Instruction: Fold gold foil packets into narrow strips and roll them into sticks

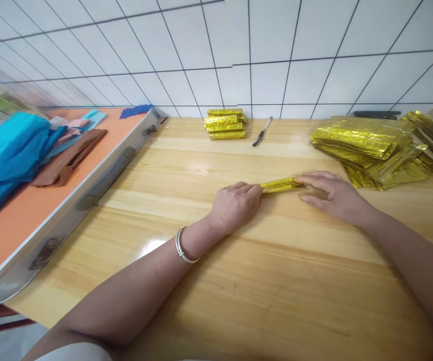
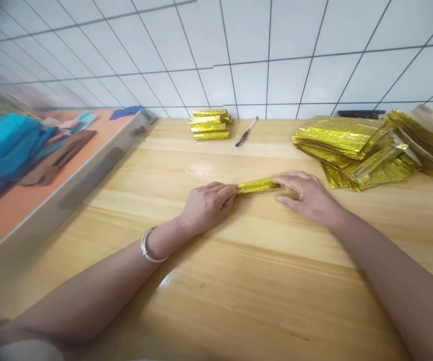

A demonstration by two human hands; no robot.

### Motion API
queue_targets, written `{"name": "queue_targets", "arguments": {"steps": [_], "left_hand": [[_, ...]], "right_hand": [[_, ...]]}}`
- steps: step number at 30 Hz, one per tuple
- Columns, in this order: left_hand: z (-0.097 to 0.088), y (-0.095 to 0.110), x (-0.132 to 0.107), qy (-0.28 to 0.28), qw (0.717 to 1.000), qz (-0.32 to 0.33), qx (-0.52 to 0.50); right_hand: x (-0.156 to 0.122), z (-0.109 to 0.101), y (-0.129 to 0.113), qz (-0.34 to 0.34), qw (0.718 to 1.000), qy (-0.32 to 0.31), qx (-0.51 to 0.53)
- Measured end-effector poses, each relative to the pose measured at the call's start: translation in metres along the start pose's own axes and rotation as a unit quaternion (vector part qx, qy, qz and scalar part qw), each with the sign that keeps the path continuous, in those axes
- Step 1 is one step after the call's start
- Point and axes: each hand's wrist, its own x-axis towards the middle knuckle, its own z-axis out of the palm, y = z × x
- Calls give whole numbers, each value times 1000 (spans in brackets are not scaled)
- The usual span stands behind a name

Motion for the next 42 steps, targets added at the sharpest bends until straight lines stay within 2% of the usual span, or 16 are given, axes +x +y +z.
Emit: {"name": "queue_targets", "arguments": {"steps": [7, 15, 21, 30, 35, 42], "left_hand": [[-2, -3, -3, -10, 999, 23, -33], [-1, -4, -8, -10, 996, 11, -89], [-3, -1, -3, -15, 988, -47, -145], [5, 3, 9, 21, 966, -136, -217], [10, 3, 15, 24, 963, -154, -220], [8, 4, 17, 20, 966, -148, -209]], "right_hand": [[-2, 8, -2, -34, 998, 41, -36], [-4, 11, -2, -64, 996, 55, -23], [-2, 10, -8, -31, 998, 35, -30], [6, 8, -24, 44, 998, 46, -11], [13, 9, -22, 60, 997, 48, -10], [21, 12, -15, 56, 996, 43, -48]]}}
